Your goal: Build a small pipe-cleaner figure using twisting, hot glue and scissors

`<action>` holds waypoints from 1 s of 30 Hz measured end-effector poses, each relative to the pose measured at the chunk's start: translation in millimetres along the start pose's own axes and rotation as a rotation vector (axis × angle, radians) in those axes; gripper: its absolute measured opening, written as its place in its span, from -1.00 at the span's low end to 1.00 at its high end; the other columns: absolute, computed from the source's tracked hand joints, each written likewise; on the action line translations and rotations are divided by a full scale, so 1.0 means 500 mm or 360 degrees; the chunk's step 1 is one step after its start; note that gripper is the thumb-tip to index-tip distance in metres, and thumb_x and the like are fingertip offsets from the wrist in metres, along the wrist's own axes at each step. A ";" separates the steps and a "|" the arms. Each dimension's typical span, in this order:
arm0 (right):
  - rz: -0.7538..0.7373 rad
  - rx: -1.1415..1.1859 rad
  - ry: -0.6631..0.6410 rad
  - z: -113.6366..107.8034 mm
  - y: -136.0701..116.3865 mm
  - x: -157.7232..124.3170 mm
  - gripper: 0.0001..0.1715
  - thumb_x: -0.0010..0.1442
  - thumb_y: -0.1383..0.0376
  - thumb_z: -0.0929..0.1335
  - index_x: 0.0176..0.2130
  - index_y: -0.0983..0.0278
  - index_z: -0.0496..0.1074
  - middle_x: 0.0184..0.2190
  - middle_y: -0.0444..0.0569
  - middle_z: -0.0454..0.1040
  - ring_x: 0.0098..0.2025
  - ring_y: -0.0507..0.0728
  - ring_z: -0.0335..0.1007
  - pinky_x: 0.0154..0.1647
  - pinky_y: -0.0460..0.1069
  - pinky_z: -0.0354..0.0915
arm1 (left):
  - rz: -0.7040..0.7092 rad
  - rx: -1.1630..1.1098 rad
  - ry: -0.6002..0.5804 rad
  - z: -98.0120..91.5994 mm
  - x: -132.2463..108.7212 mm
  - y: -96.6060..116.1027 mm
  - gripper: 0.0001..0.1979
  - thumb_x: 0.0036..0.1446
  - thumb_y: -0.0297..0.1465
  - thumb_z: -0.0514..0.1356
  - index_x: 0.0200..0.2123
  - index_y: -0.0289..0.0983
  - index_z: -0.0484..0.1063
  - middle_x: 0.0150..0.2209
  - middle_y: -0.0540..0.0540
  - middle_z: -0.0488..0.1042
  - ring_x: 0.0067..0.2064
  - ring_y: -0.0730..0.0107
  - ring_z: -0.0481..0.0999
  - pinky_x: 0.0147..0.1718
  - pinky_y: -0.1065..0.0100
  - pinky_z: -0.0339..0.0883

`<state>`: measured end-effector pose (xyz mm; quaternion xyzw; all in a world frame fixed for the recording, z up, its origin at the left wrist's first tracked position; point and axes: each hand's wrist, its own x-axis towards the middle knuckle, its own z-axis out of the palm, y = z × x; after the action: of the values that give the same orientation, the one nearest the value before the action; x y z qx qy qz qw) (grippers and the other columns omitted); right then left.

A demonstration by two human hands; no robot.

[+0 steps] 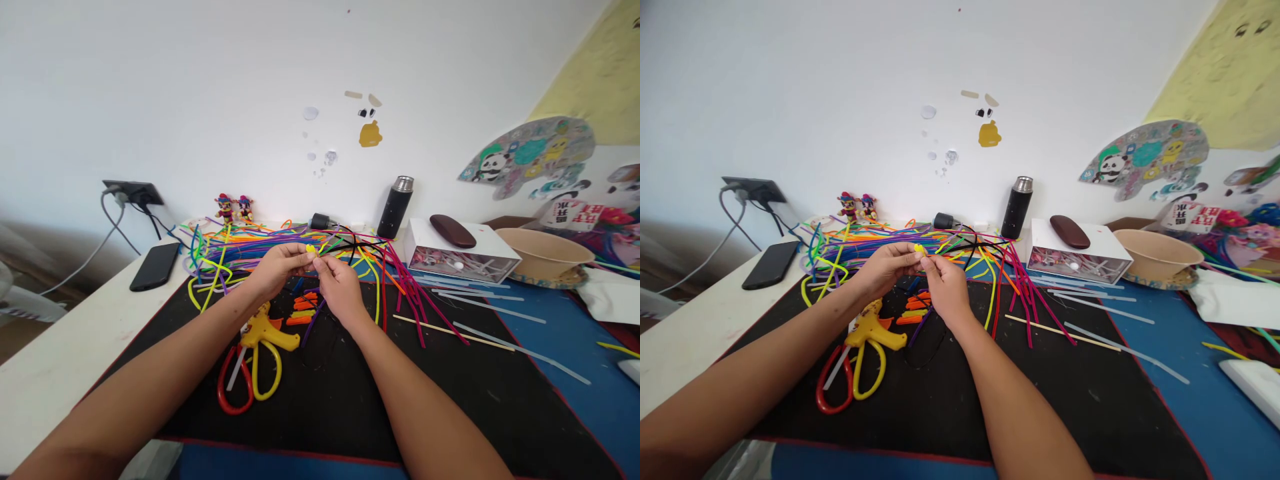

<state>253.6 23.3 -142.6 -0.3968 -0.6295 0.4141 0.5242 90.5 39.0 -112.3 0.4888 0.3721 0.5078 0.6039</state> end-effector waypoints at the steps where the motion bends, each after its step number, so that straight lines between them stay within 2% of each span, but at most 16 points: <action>1: -0.0010 -0.0010 0.0005 -0.001 -0.002 0.000 -0.58 0.39 -0.03 0.33 -0.31 0.19 0.55 -0.66 -0.19 0.22 -0.52 0.14 0.27 -0.47 -0.03 0.14 | 0.0010 0.0041 -0.0007 -0.002 0.000 0.003 -0.64 -0.15 -0.20 0.59 -0.44 -0.31 0.60 -0.45 -0.03 0.53 -0.43 0.48 0.45 -0.39 0.43 0.30; 5: -0.0013 -0.0011 0.0013 -0.003 -0.003 0.000 -0.55 0.38 -0.06 0.33 -0.31 0.19 0.56 -0.68 -0.20 0.21 -0.51 0.14 0.28 -0.46 -0.03 0.14 | 0.0036 0.0154 -0.0040 -0.012 0.001 0.009 -0.61 -0.11 -0.14 0.57 -0.38 -0.31 0.63 -0.43 -0.06 0.56 -0.42 0.46 0.46 -0.41 0.42 0.28; 10: -0.0013 -0.0116 0.0023 -0.003 0.002 0.001 -0.55 0.39 -0.05 0.32 -0.32 0.20 0.55 -0.64 -0.18 0.28 -0.51 0.12 0.28 -0.45 -0.03 0.14 | 0.0091 0.0144 -0.0014 -0.017 0.006 0.006 -0.61 -0.10 -0.19 0.57 -0.28 -0.29 0.64 -0.39 -0.04 0.58 -0.42 0.48 0.46 -0.41 0.44 0.26; 16: -0.0039 -0.0130 0.0010 0.000 -0.003 -0.001 -0.54 0.38 -0.06 0.32 -0.33 0.21 0.55 -0.63 -0.17 0.30 -0.50 0.12 0.29 -0.45 -0.03 0.13 | 0.0081 0.0177 -0.0023 -0.015 0.006 0.008 -0.64 -0.03 -0.14 0.53 -0.37 -0.30 0.60 -0.45 -0.03 0.54 -0.45 0.48 0.43 -0.40 0.41 0.28; 23: -0.0058 -0.0116 -0.0011 0.003 0.004 -0.003 -0.58 0.39 -0.03 0.34 -0.31 0.19 0.56 -0.63 -0.17 0.29 -0.51 0.12 0.27 -0.45 -0.03 0.13 | 0.0099 0.0116 0.0052 -0.008 0.004 0.010 -0.70 -0.09 -0.22 0.52 -0.48 -0.29 0.56 -0.52 -0.02 0.50 -0.48 0.46 0.40 -0.41 0.37 0.26; 27: 0.0027 -0.0006 -0.0077 0.003 0.010 -0.004 -0.50 0.38 -0.14 0.32 -0.29 0.18 0.53 -0.66 -0.20 0.28 -0.58 0.09 0.21 -0.51 -0.04 0.10 | 0.0154 0.0155 0.0073 -0.004 0.004 0.012 -0.72 -0.09 -0.24 0.51 -0.47 -0.29 0.58 -0.52 -0.04 0.52 -0.46 0.42 0.44 -0.38 0.36 0.27; 30: 0.0078 0.0065 -0.0096 0.001 0.002 -0.004 -0.39 0.37 -0.22 0.29 -0.40 0.18 0.43 -0.69 -0.20 0.29 -0.64 0.04 0.16 -0.56 -0.04 0.09 | 0.0188 0.0125 0.0131 -0.005 0.005 0.014 -0.72 -0.13 -0.25 0.53 -0.47 -0.29 0.57 -0.51 -0.03 0.52 -0.45 0.43 0.44 -0.37 0.36 0.28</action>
<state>253.3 21.4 -144.2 -0.3886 -0.6265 0.4514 0.5027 87.0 42.1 -106.2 0.5119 0.3867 0.5473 0.5374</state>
